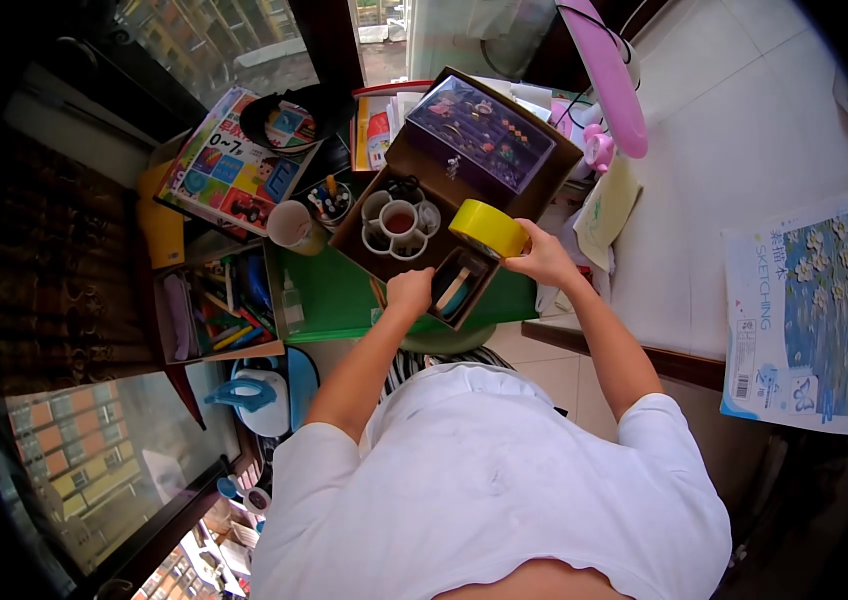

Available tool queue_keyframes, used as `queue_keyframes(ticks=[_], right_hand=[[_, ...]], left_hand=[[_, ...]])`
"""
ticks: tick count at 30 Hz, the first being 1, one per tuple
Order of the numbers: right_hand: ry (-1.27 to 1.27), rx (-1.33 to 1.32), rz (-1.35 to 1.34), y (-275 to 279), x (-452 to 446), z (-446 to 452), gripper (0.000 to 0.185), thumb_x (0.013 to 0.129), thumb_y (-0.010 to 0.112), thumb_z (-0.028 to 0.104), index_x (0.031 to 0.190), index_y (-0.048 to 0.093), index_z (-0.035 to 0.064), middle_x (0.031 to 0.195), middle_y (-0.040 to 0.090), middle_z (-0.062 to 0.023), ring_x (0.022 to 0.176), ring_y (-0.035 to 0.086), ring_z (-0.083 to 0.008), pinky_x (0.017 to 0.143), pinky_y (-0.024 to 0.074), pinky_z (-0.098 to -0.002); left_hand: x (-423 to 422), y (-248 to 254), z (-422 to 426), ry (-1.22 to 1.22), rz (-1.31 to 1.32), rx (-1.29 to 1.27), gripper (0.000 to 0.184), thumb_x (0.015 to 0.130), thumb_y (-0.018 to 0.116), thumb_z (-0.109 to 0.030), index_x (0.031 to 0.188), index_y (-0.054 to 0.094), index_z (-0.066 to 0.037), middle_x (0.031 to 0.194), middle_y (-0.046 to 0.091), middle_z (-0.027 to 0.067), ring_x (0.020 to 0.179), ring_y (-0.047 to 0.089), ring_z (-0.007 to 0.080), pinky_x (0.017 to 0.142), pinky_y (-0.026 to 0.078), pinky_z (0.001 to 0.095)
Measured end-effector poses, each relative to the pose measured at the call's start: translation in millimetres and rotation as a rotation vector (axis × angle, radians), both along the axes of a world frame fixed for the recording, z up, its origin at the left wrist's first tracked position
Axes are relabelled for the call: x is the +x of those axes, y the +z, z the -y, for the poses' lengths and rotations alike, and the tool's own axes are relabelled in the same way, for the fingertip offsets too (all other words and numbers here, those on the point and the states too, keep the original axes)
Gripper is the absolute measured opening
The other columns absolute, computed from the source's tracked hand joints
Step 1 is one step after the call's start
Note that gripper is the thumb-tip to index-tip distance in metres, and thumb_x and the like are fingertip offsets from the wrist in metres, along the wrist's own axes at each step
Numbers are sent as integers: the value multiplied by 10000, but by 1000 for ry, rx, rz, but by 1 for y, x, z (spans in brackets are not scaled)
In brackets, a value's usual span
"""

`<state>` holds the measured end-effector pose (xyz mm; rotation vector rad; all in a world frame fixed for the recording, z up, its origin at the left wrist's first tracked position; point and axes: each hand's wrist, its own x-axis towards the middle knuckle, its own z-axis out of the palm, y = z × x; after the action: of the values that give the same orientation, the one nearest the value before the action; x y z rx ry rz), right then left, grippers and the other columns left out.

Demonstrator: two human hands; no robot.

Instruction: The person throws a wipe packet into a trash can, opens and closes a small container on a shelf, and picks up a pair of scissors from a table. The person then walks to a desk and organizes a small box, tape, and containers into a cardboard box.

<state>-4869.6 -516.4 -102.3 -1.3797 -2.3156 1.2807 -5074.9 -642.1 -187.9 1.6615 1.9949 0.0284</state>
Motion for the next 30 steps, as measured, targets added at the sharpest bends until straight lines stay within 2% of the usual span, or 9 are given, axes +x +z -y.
queue_keyframes(ticks=[2, 6, 9, 11, 14, 17, 24, 28, 30], right_hand=[[1, -18, -82, -6, 0, 0, 675, 613, 696, 291, 1178, 443, 20, 915, 601, -182, 837, 595, -278, 731, 460, -323], [-12, -10, -7, -9, -6, 3, 665, 612, 686, 301, 1166, 448, 20, 925, 600, -197, 852, 594, -301, 742, 461, -340], [-33, 18, 61, -14, -9, 1, 581, 623, 686, 265, 1103, 473, 16, 866, 587, -149, 787, 577, -222, 716, 450, -295], [4, 41, 91, -15, -9, -3, 614, 615, 668, 336, 1107, 475, 24, 909, 600, -217, 837, 591, -345, 732, 465, -369], [9, 64, 187, -3, -16, -1, 591, 621, 660, 329, 1089, 477, 17, 887, 601, -202, 825, 597, -306, 723, 461, -351], [47, 139, 323, 1, -25, 3, 640, 624, 644, 387, 1130, 452, 45, 915, 609, -209, 851, 593, -340, 726, 472, -392], [90, 73, 440, -28, -32, -7, 658, 625, 641, 400, 1132, 431, 36, 937, 603, -221, 869, 592, -334, 732, 474, -402], [76, 218, 496, -44, -43, -3, 683, 636, 667, 425, 1143, 415, 43, 824, 619, -191, 764, 608, -326, 639, 489, -393], [64, 304, 511, -44, -47, 6, 678, 651, 671, 421, 1156, 408, 53, 759, 625, -170, 701, 616, -317, 590, 492, -389]], left_hand=[[-1, 0, 0, 11, -1, -12, 351, 722, 547, -71, 1054, 565, -183, 846, 632, 114, 788, 609, 295, 648, 481, 404], [0, -1, 3, 51, 14, -19, 345, 726, 547, -80, 1053, 563, -188, 852, 632, 108, 790, 609, 292, 651, 481, 403], [-1, -8, 7, 33, 3, 82, 253, 717, 555, -88, 963, 554, -147, 778, 633, 105, 735, 621, 294, 605, 487, 406], [-1, -10, 7, 28, -7, 73, 250, 720, 551, -89, 963, 555, -149, 775, 633, 104, 731, 622, 292, 603, 486, 405], [0, -9, 8, 12, -23, 72, 233, 734, 533, -95, 959, 556, -153, 763, 633, 104, 723, 623, 288, 598, 483, 404], [1, -12, 9, -12, -26, 98, 210, 754, 504, -104, 952, 555, -154, 750, 633, 107, 716, 625, 287, 591, 481, 403], [4, -14, 8, -31, -54, 79, 227, 760, 476, -100, 975, 541, -132, 738, 636, 106, 703, 625, 279, 587, 470, 404], [3, -12, 13, -24, -36, 62, 271, 750, 484, -93, 1016, 524, -124, 714, 631, 99, 681, 620, 282, 617, 456, 402], [1, -12, 17, -50, 16, 198, 354, 720, 512, -61, 1064, 523, -142, 714, 621, 126, 682, 605, 308, 630, 459, 395]])
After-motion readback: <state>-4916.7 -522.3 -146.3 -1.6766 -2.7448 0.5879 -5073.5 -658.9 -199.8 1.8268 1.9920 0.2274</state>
